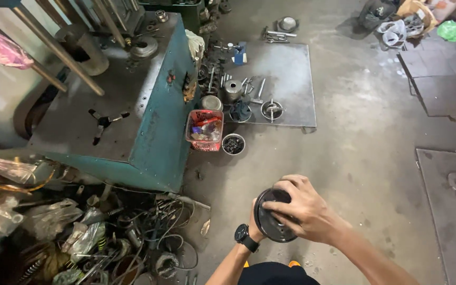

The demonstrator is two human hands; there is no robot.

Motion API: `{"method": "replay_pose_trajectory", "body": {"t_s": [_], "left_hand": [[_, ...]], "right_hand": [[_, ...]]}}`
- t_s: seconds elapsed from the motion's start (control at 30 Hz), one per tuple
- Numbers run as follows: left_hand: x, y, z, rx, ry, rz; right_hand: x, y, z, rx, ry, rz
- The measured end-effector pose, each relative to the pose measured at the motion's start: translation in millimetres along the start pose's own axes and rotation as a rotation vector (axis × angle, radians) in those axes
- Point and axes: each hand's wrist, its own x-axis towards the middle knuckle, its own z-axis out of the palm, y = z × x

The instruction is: The person carries a clutch hub across the workshop and grinds it against a bench grinder, producing sparks. They then move to a lathe, secure a metal rod in the chuck, and turn the part while operating the lathe controls and adjusting the tool post.

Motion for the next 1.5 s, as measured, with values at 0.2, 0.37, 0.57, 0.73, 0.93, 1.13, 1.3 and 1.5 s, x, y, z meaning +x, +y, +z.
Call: {"method": "replay_pose_trajectory", "body": {"t_s": [0.2, 0.37, 0.57, 0.73, 0.93, 1.13, 1.3, 1.5], "left_hand": [[-8.3, -11.1, 2.8, -0.008, 0.018, 0.002], [11.5, -18.1, 5.6, 0.12, 0.049, 0.24], [30.5, -30.9, 39.6, 0.041, 0.027, 0.121], [68.1, -47.3, 110.5, -0.065, -0.029, 0.002], [119.7, -71.1, 236.6, 0.108, -0.058, 0.143], [172.0, -80.9, 354.7, -0.167, -0.123, 0.021], [240.0, -98.9, 409.4, -0.216, -0.179, 0.041], [387.7, -155.8, 455.3, 0.2, -0.333, 0.208]], "right_hand": [[7.9, 3.3, -3.1, -0.151, -0.031, -0.078], [-42.1, 8.7, -34.5, -0.221, -0.23, 0.283], [-104.8, 42.3, -55.7, -0.07, 0.003, 0.552], [-148.8, 79.7, -76.4, 0.413, 0.174, 0.934], [-231.0, 150.9, -100.9, 0.777, 0.259, 1.059], [-303.0, 233.0, -144.5, 1.086, 0.445, 0.947], [-321.9, 329.2, -150.7, 1.333, 0.569, 0.954], [-320.1, 518.6, -137.3, 1.64, 0.773, 1.037]]}}
